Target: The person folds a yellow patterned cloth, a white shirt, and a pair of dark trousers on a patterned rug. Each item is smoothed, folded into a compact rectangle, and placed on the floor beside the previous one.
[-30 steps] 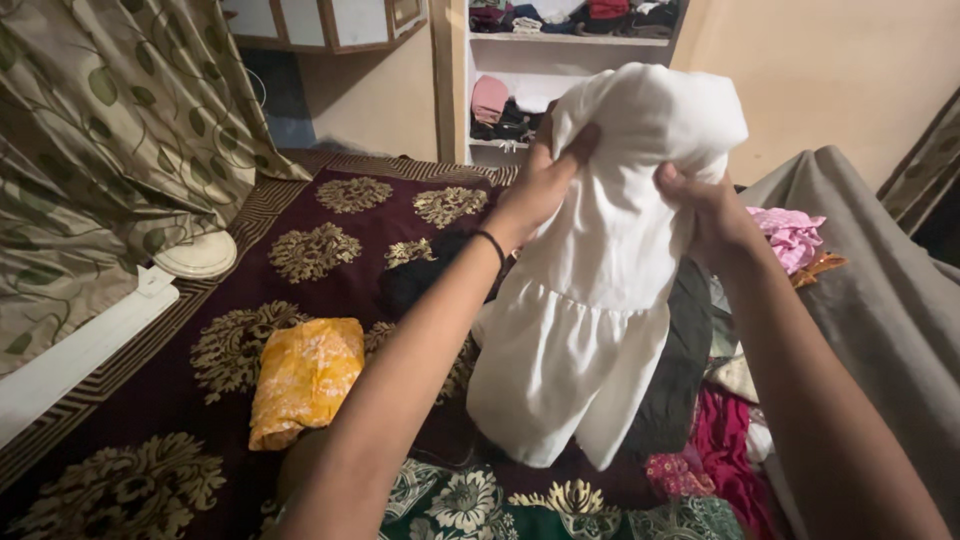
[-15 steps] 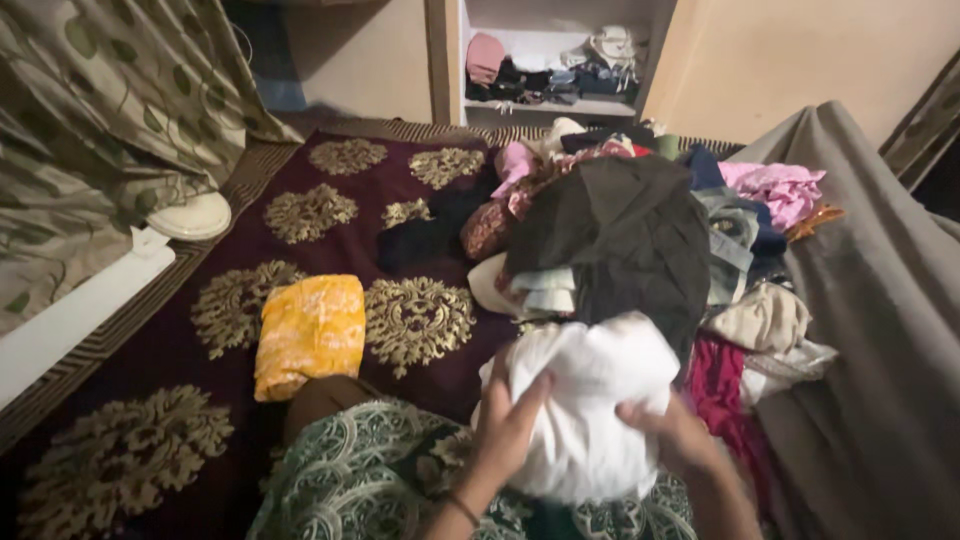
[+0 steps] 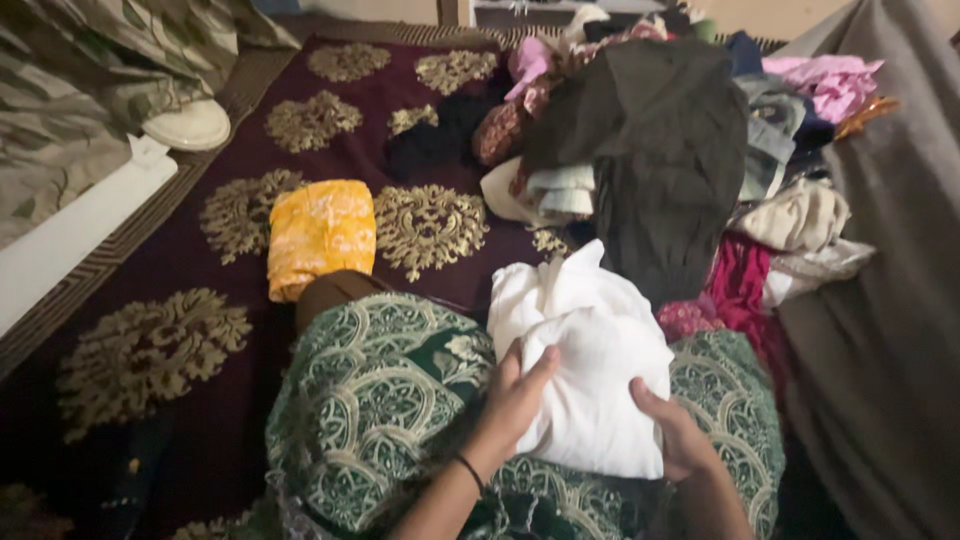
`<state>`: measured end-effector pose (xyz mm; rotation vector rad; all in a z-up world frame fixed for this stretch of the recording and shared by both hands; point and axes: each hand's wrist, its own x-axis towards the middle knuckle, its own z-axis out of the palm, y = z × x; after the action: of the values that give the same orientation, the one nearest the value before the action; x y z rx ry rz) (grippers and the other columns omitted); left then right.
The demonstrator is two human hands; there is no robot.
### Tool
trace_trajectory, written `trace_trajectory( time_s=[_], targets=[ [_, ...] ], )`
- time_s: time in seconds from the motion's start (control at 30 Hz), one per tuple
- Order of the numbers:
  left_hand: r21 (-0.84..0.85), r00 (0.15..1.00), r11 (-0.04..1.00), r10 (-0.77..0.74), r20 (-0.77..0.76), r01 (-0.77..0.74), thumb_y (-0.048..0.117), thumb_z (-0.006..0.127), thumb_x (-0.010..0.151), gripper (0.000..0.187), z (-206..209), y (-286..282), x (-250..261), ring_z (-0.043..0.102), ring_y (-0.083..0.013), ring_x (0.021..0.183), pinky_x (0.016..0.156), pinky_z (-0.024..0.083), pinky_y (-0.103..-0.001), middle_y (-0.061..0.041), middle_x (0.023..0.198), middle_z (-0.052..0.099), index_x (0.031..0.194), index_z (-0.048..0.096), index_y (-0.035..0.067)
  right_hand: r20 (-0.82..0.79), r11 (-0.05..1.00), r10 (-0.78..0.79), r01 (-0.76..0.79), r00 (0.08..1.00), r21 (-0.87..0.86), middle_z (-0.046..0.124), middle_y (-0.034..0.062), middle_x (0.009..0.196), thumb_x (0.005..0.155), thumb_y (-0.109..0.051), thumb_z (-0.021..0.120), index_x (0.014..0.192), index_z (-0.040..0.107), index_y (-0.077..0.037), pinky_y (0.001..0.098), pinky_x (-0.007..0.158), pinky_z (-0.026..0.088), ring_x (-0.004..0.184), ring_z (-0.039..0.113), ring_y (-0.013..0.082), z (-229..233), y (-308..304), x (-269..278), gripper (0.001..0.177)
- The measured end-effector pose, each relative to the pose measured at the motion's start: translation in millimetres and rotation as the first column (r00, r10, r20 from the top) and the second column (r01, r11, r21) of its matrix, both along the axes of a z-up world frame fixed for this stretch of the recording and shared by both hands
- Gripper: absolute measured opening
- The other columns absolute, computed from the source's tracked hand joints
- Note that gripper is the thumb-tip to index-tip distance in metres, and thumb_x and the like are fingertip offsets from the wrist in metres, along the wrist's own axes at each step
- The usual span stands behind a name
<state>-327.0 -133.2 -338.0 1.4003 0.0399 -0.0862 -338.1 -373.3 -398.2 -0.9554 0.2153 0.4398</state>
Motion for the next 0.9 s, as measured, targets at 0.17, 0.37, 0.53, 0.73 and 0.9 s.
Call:
trace_trajectory(
  time_s=[0.17, 0.37, 0.53, 0.73, 0.9],
  targets=[
    [-0.061, 0.999, 0.997, -0.043, -0.022, 0.041, 0.040, 0.065, 0.095, 0.047, -5.5, 6.4, -2.2, 0.064, -0.0140, 0.101, 0.090, 0.051, -0.030, -0.005, 0.110, 0.071, 0.127, 0.066, 0.005, -0.070, 0.996, -0.084, 0.082, 0.994, -0.031, 0.067, 0.0192, 0.134, 0.093, -0.052, 0.056, 0.146, 0.049, 0.002, 0.0485, 0.095, 0.055, 0.115, 0.068, 0.0319, 10.5, 8.7, -5.2, 0.076],
    [0.096, 0.986, 0.993, -0.057, -0.159, 0.072, 0.042, 0.055, 0.101, 0.047, -20.2, 13.9, 2.9, 0.061, -0.0157, 0.091, 0.081, 0.051, -0.033, -0.007, 0.103, 0.068, 0.129, 0.063, 0.005, -0.047, 0.973, -0.145, 0.134, 0.988, -0.189, 0.057, 0.0224, 0.147, 0.091, -0.044, 0.061, 0.150, 0.040, 0.003, 0.0497, 0.098, 0.053, 0.120, 0.064, 0.0307, 25.0, 25.5, -6.9, 0.078],
    [0.031, 0.951, 0.986, -0.152, -0.270, 0.166, 0.033, 0.050, 0.105, 0.046, -39.2, 16.8, 10.0, 0.061, -0.0087, 0.087, 0.074, 0.053, -0.027, -0.002, 0.107, 0.066, 0.141, 0.052, 0.004, 0.060, 0.833, -0.262, 0.257, 0.963, -0.491, 0.037, 0.0226, 0.156, 0.089, -0.030, 0.067, 0.160, 0.022, -0.019, 0.0425, 0.102, 0.049, 0.136, 0.050, 0.0306, 42.6, 40.1, -11.8, 0.085],
    [0.048, 0.903, 0.969, -0.208, -0.377, 0.243, 0.020, 0.048, 0.102, 0.056, -61.5, 21.1, 8.5, 0.048, -0.0179, 0.077, 0.062, 0.042, -0.033, -0.013, 0.125, 0.063, 0.156, 0.035, 0.019, 0.601, 0.453, 0.048, 0.519, 0.798, -0.725, 0.032, 0.0224, 0.165, 0.091, -0.028, 0.072, 0.150, 0.052, -0.023, 0.0425, 0.098, 0.054, 0.143, 0.046, 0.0364, 48.6, 43.5, -23.7, 0.062],
    [-0.129, 0.914, 0.963, -0.265, -0.307, 0.236, 0.013, 0.047, 0.101, 0.061, -84.4, 19.9, 20.2, 0.067, -0.0161, 0.113, 0.091, 0.058, -0.032, -0.008, 0.142, 0.057, 0.159, 0.029, 0.019, 0.498, 0.348, 0.566, 0.357, 0.657, -0.867, 0.041, 0.0161, 0.166, 0.087, -0.030, 0.080, 0.148, 0.059, -0.020, 0.0491, 0.120, 0.037, 0.150, 0.038, 0.0366, 62.4, 32.9, -26.1, 0.066]
  ],
)
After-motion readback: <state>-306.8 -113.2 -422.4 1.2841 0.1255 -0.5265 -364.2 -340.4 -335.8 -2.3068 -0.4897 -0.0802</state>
